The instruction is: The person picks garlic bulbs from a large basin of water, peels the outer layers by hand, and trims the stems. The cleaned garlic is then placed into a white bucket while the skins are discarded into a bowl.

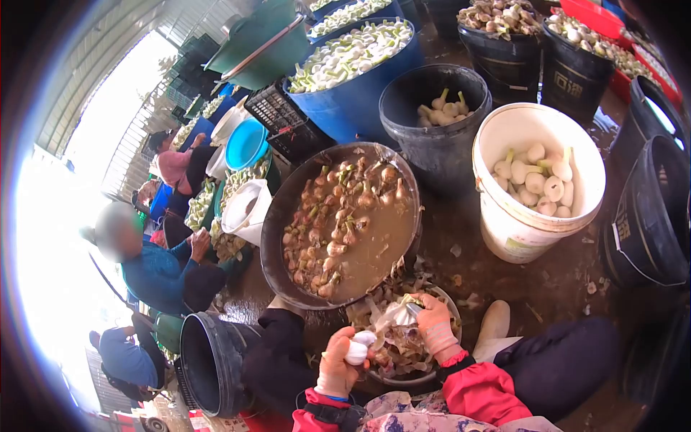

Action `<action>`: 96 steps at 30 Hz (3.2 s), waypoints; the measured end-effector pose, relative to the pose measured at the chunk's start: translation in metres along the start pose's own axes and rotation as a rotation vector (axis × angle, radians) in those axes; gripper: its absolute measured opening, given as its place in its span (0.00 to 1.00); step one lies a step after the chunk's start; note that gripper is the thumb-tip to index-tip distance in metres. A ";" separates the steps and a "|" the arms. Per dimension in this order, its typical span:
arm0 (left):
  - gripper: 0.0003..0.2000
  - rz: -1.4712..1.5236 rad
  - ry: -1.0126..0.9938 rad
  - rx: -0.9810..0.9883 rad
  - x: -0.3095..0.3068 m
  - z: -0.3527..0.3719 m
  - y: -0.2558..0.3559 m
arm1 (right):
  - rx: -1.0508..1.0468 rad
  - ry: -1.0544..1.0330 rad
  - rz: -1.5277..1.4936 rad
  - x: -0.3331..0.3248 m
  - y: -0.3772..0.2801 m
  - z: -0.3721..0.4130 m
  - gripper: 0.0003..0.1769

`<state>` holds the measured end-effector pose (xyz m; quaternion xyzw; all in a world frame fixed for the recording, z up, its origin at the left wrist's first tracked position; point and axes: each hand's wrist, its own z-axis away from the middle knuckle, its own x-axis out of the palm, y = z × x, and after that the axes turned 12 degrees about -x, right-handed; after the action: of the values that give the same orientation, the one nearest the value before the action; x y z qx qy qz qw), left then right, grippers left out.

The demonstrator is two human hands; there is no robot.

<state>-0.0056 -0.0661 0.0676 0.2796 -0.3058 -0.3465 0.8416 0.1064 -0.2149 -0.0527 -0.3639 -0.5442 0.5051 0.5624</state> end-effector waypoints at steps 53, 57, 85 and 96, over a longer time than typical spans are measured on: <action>0.26 -2.162 0.467 0.253 0.115 -0.339 0.135 | 0.048 -0.583 0.135 0.031 -0.016 -0.010 0.09; 0.24 -2.315 0.466 -0.129 0.071 -0.390 0.114 | -0.020 -0.476 0.125 0.033 0.002 -0.016 0.10; 0.27 -1.301 0.179 0.516 0.020 -0.018 0.004 | 0.074 -0.359 -0.001 0.026 -0.053 0.023 0.24; 0.25 -0.270 -0.167 0.037 0.023 -0.016 -0.007 | 0.019 -0.302 -0.083 0.023 -0.057 0.024 0.19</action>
<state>0.0163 -0.0840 0.0595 0.3037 -0.3407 -0.4729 0.7537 0.0901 -0.2093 0.0108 -0.2557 -0.6324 0.5354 0.4980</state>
